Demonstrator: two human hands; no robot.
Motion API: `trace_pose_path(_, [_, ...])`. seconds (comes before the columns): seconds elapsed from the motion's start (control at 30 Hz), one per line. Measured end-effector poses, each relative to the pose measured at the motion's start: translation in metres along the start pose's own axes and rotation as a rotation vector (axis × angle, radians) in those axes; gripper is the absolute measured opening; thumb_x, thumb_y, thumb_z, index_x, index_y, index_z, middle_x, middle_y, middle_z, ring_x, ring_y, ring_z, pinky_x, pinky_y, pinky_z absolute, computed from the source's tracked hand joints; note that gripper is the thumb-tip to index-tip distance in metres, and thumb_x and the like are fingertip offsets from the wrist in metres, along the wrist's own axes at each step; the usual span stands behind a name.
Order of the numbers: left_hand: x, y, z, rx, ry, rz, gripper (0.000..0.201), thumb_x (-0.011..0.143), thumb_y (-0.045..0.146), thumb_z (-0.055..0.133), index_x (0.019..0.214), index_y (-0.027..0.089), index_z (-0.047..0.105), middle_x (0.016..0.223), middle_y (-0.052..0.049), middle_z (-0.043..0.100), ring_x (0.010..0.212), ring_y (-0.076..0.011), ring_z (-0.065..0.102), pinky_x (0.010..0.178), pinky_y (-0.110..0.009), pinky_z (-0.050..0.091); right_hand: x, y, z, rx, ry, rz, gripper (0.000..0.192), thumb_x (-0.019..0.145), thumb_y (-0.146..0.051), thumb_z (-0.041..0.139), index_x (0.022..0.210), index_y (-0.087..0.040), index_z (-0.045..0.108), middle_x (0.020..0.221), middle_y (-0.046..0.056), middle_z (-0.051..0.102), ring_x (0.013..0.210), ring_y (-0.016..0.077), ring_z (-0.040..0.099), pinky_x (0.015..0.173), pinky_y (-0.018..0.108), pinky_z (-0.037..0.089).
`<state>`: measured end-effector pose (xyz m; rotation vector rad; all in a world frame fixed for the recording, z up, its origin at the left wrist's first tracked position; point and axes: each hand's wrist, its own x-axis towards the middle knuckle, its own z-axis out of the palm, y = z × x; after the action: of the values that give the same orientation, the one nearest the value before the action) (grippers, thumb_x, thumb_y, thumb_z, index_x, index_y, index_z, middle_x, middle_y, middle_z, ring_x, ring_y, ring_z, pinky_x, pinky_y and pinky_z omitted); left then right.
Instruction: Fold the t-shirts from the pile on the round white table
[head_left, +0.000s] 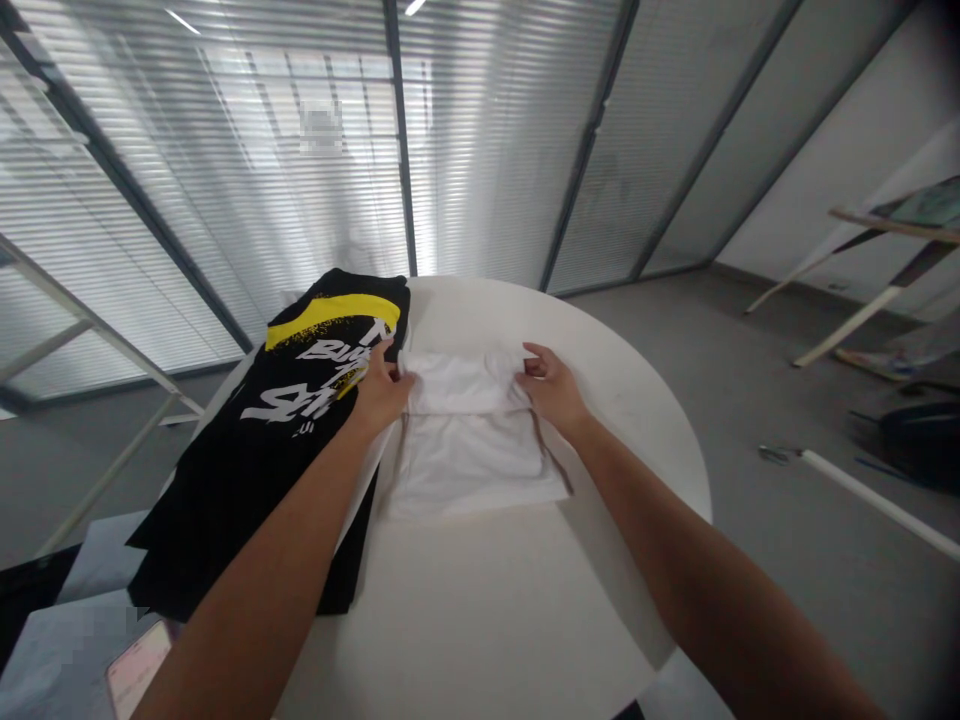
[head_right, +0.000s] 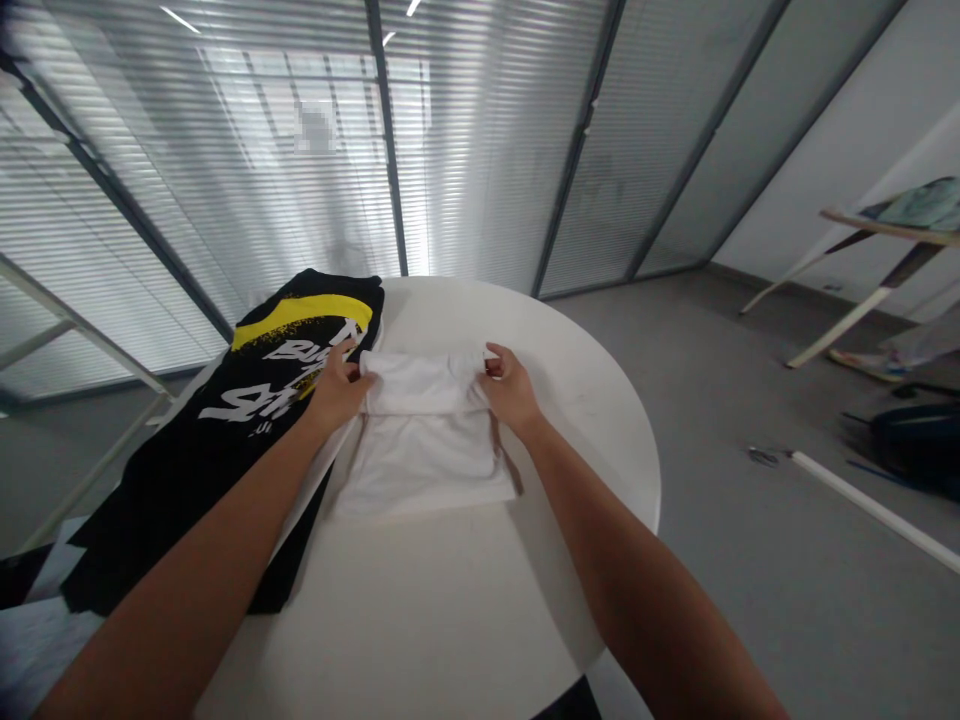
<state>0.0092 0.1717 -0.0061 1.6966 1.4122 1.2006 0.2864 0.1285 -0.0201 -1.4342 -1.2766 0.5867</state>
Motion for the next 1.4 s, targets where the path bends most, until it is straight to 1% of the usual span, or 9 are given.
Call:
trace_pose_path(0.13, [0.004, 0.007, -0.001, -0.546, -0.038, 0.03, 0.089, 0.061, 0.014, 0.069, 0.142, 0.02, 0.032, 0.078, 0.003, 0.066, 0.072, -0.014, 0.063, 0.074, -0.028, 0.048, 0.002, -0.006, -0.003, 0.291, 0.088, -0.003, 0.067, 0.061, -0.017, 0.06, 0.128, -0.018, 0.053, 0.087, -0.001, 0.062, 0.08, 0.0141, 0.059, 0.08, 0.031, 0.048])
trace_pose_path(0.27, [0.006, 0.013, -0.009, -0.734, -0.064, 0.027, 0.075, 0.056, 0.008, 0.064, 0.129, 0.02, 0.05, 0.074, 0.004, 0.066, 0.068, -0.0117, 0.062, 0.07, -0.025, 0.047, -0.002, -0.019, -0.01, 0.399, 0.099, -0.039, 0.05, 0.058, -0.015, 0.053, 0.106, -0.019, 0.066, 0.072, -0.004, 0.056, 0.07, 0.0119, 0.054, 0.073, 0.027, 0.045])
trace_pose_path(0.37, [0.006, 0.011, -0.016, -0.664, -0.066, 0.029, 0.046, 0.059, 0.013, 0.056, 0.103, 0.017, 0.065, 0.062, 0.002, 0.062, 0.059, -0.0117, 0.057, 0.059, -0.023, 0.043, -0.006, -0.027, -0.014, 0.39, 0.102, -0.013, 0.035, 0.057, -0.016, 0.046, 0.082, -0.018, 0.07, 0.062, -0.003, 0.052, 0.063, 0.0119, 0.051, 0.066, 0.026, 0.042])
trace_pose_path(0.5, [0.002, 0.009, -0.019, -0.41, 0.003, 0.082, 0.024, 0.069, 0.02, 0.051, 0.085, 0.017, 0.068, 0.059, 0.0, 0.059, 0.059, -0.0136, 0.056, 0.06, -0.026, 0.044, -0.008, -0.029, -0.015, 0.285, 0.122, -0.01, 0.028, 0.059, -0.016, 0.045, 0.073, -0.017, 0.069, 0.06, -0.001, 0.055, 0.063, 0.0129, 0.052, 0.067, 0.027, 0.042])
trace_pose_path(0.6, [-0.005, 0.011, -0.015, -0.026, 0.013, 0.17, 0.025, 0.079, 0.025, 0.048, 0.093, 0.019, 0.068, 0.071, -0.002, 0.062, 0.07, -0.0164, 0.059, 0.073, -0.03, 0.047, -0.011, -0.028, -0.012, 0.141, 0.037, -0.081, 0.028, 0.067, -0.018, 0.047, 0.08, -0.017, 0.071, 0.068, 0.001, 0.062, 0.072, 0.0158, 0.058, 0.075, 0.03, 0.045])
trace_pose_path(0.8, [-0.019, 0.015, -0.007, 0.697, -0.193, 0.224, 0.042, 0.092, 0.042, 0.042, 0.126, 0.025, 0.061, 0.106, -0.01, 0.064, 0.107, -0.0282, 0.057, 0.096, -0.045, 0.041, -0.021, -0.019, 0.001, -0.487, -0.141, -0.23, 0.04, 0.085, -0.032, 0.051, 0.122, -0.022, 0.064, 0.116, 0.01, 0.063, 0.11, 0.0242, 0.054, 0.099, 0.04, 0.038])
trace_pose_path(0.97, [-0.016, 0.012, -0.007, 0.677, -0.246, 0.184, 0.038, 0.095, 0.038, 0.038, 0.12, 0.028, 0.064, 0.109, -0.008, 0.063, 0.106, -0.0252, 0.059, 0.096, -0.043, 0.042, -0.018, -0.017, -0.003, -0.682, -0.07, -0.046, 0.035, 0.089, -0.041, 0.05, 0.114, -0.022, 0.065, 0.104, 0.011, 0.064, 0.104, 0.0255, 0.057, 0.091, 0.037, 0.042])
trace_pose_path(1.1, [-0.012, 0.007, -0.006, 0.544, -0.209, 0.207, 0.035, 0.093, 0.032, 0.041, 0.113, 0.024, 0.069, 0.111, -0.007, 0.065, 0.105, -0.0217, 0.06, 0.096, -0.037, 0.043, -0.013, -0.02, -0.009, -0.567, -0.093, 0.07, 0.027, 0.087, -0.035, 0.051, 0.107, -0.022, 0.065, 0.081, 0.003, 0.066, 0.074, 0.0172, 0.06, 0.071, 0.027, 0.042])
trace_pose_path(1.4, [-0.005, 0.008, -0.005, 0.354, -0.083, 0.119, 0.033, 0.085, 0.018, 0.043, 0.1, 0.018, 0.073, 0.103, -0.007, 0.071, 0.099, -0.0211, 0.063, 0.096, -0.035, 0.044, -0.009, -0.011, -0.011, -0.382, 0.007, 0.138, 0.03, 0.072, -0.017, 0.051, 0.094, -0.02, 0.07, 0.066, -0.001, 0.061, 0.057, 0.0129, 0.054, 0.056, 0.023, 0.035])
